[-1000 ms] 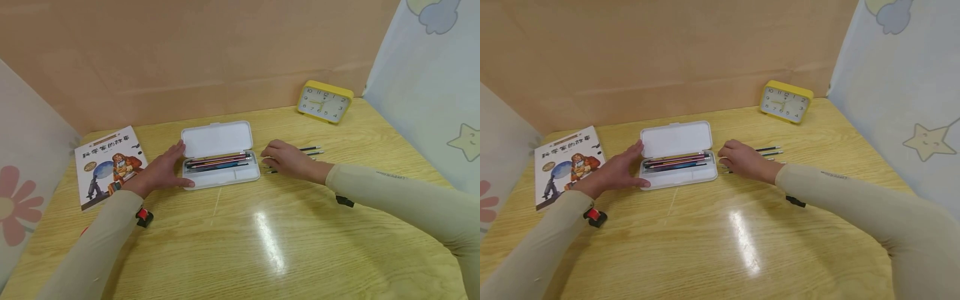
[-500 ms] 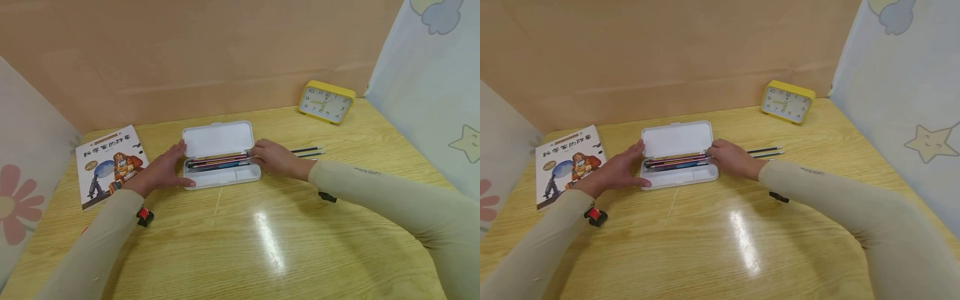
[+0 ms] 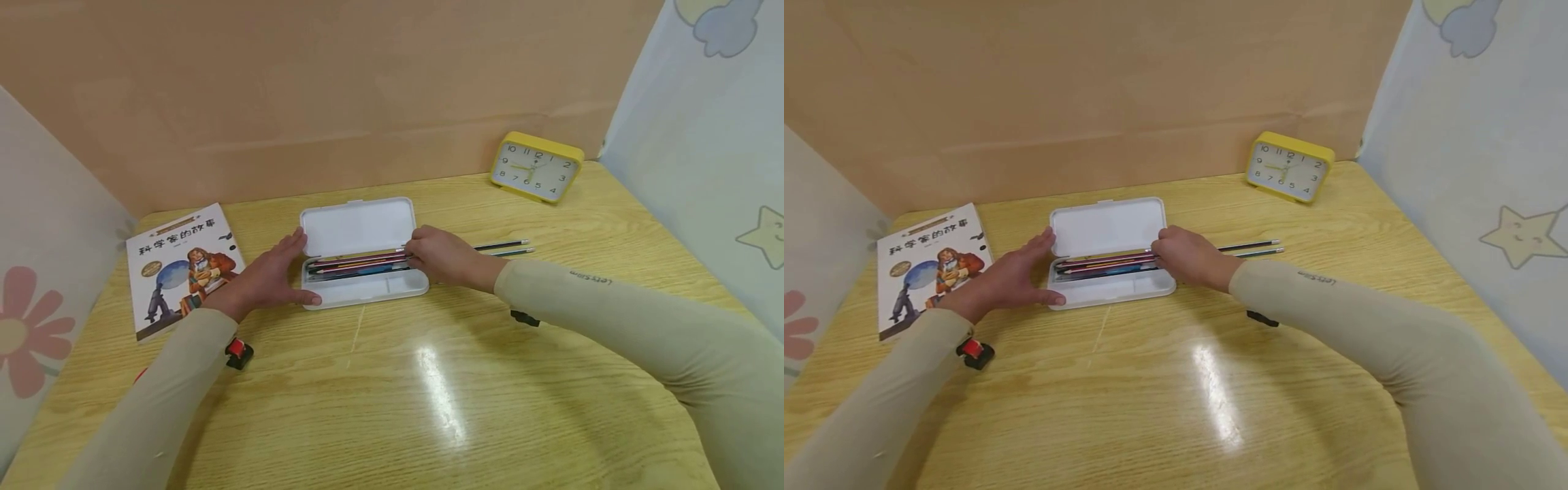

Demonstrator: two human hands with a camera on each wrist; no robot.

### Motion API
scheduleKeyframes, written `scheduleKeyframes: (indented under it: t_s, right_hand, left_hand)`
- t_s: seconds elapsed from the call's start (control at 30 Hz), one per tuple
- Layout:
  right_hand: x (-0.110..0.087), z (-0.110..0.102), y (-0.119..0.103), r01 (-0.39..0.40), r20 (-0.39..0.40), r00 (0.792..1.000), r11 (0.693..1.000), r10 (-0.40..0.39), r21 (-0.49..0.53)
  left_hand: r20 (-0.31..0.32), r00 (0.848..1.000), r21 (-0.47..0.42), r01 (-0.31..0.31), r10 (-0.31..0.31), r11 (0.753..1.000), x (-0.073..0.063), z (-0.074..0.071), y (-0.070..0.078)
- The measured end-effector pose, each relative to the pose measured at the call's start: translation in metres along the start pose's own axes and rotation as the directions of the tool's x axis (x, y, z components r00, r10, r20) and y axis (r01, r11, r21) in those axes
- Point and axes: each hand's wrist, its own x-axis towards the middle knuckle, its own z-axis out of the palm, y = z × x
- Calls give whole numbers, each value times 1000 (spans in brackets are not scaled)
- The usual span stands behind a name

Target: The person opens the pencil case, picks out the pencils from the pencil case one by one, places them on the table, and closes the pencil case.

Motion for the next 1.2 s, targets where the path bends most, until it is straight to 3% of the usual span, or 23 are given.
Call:
scheduleKeyframes:
  t_s: [0.5,1.2]
  right_hand:
    - [5,-1,-4,13,12,1000,997,-12,-80]
    - [0,7,4,60,-72,995,996,-65,-70]
  left_hand:
    - [-19,1000,-7,-24,24,1000,1,-1,1]
    - [-13,1000,-22,-13,13,1000,1,0,0]
